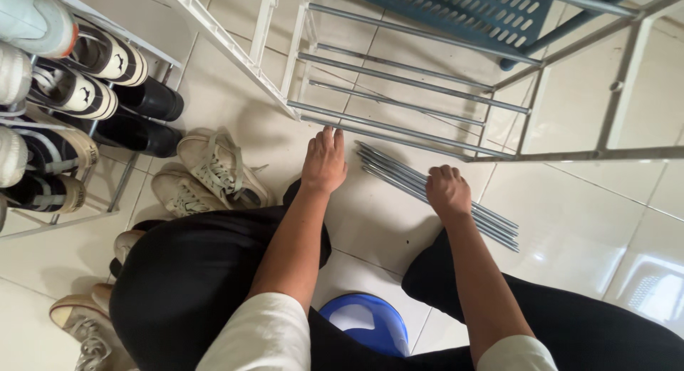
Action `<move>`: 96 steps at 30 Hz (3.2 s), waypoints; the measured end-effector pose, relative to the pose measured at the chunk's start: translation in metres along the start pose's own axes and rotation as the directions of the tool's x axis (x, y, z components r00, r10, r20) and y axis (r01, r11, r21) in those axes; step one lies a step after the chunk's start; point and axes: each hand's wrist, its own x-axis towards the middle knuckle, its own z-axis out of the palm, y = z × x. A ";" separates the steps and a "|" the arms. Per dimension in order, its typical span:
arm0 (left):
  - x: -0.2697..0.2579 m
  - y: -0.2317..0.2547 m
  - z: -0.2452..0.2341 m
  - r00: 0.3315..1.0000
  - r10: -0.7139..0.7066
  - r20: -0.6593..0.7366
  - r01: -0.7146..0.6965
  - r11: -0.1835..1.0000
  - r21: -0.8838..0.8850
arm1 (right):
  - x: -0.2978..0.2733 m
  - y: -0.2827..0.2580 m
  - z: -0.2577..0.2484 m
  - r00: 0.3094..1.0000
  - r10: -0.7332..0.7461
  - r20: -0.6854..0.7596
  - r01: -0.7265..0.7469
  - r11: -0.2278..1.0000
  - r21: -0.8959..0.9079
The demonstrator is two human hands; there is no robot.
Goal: The person removes several pairs of shoes from a metal shoe rack and places them on the floor. Then, the person disassembles the metal shoe rack by removing the horizontal bars one by one.
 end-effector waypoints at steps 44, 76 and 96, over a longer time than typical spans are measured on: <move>0.043 -0.014 -0.231 0.835 -0.323 -0.446 0.211 0.936 -0.283 | 0.005 0.024 -0.209 0.862 0.370 -0.348 -0.410 0.911 -0.047; 0.020 -0.052 -0.223 0.729 -0.436 -0.527 0.201 0.873 -0.444 | 0.154 -0.237 -0.219 0.814 -0.480 -0.327 0.329 0.845 -0.422; 0.015 -0.047 -0.234 0.733 -0.490 -0.472 0.139 0.787 -0.601 | 0.221 -0.245 -0.271 0.932 -0.265 0.248 0.161 0.914 0.372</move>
